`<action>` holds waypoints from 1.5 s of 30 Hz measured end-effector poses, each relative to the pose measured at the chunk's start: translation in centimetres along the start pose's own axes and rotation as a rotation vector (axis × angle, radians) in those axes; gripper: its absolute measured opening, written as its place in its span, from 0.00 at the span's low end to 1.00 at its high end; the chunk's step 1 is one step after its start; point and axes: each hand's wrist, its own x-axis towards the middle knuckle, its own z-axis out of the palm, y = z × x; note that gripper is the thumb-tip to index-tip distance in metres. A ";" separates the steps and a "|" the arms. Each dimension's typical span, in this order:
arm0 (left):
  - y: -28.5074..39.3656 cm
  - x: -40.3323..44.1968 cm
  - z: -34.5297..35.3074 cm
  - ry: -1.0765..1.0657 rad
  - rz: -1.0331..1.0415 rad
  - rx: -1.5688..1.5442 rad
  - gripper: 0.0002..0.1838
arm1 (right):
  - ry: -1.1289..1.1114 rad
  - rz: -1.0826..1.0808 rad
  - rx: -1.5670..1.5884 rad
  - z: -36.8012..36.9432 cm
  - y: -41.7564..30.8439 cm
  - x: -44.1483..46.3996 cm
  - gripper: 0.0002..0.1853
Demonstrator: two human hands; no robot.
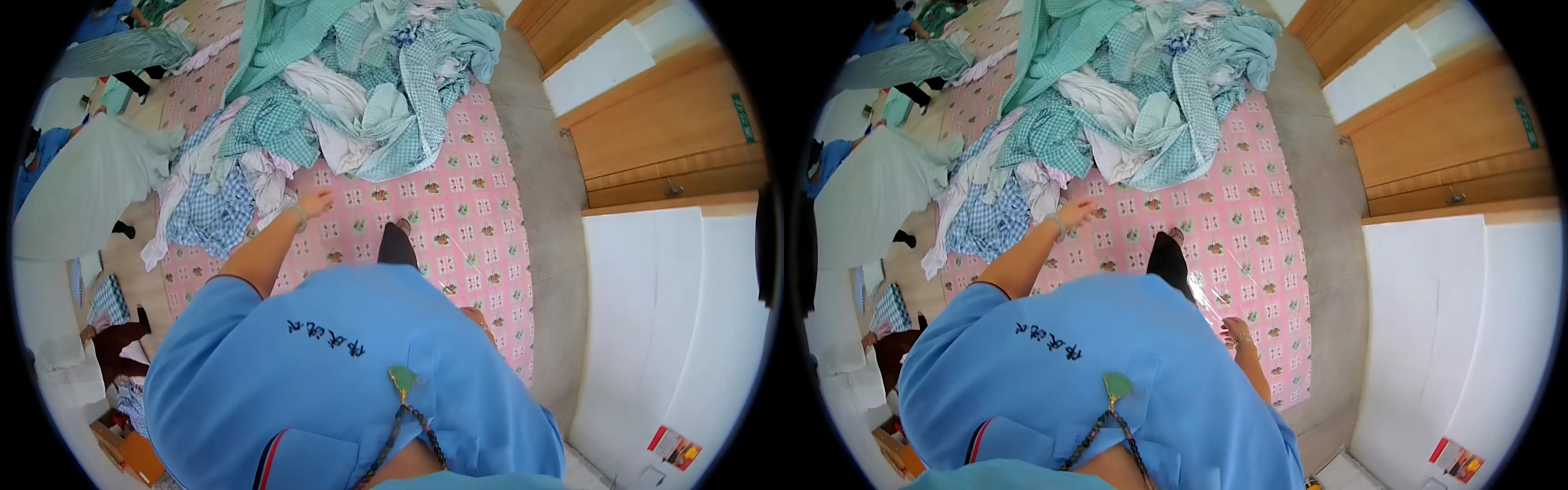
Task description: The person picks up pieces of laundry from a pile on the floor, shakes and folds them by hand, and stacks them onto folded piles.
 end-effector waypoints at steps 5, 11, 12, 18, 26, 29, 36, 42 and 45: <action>3.8 3.4 1.2 -0.090 -0.047 0.018 0.16 | -0.241 -0.435 -0.727 -7.7 -7.5 17.2 0.14; -0.3 5.5 -1.6 -0.028 -0.287 -0.024 0.18 | -0.168 -0.376 -0.746 -13.4 -33.0 29.8 0.15; -0.2 5.2 -1.7 0.123 -0.515 -0.254 0.17 | -0.084 -0.130 -0.459 -13.3 -38.8 29.3 0.15; -10.6 8.7 -4.5 0.033 -0.569 -0.212 0.21 | -0.013 -0.461 -0.350 -4.4 -59.2 30.4 0.19; 6.1 23.9 -16.7 0.068 -0.548 -0.446 0.17 | -0.244 -0.196 -0.197 14.1 -70.4 35.1 0.28; 8.3 29.7 -19.3 0.101 -0.503 -0.421 0.17 | -0.271 -0.171 -0.101 18.3 -77.3 39.4 0.31; 0.5 34.7 -10.3 -0.197 -0.477 -0.137 0.41 | -0.257 -0.160 0.046 27.0 -87.8 53.0 0.37; 6.5 39.2 -7.5 0.025 -0.619 0.180 0.42 | -0.117 -0.074 0.020 32.4 -88.3 70.9 0.39; 6.1 40.1 -6.9 0.169 -0.568 0.227 0.39 | -0.097 -0.015 0.193 34.0 -87.6 77.0 0.40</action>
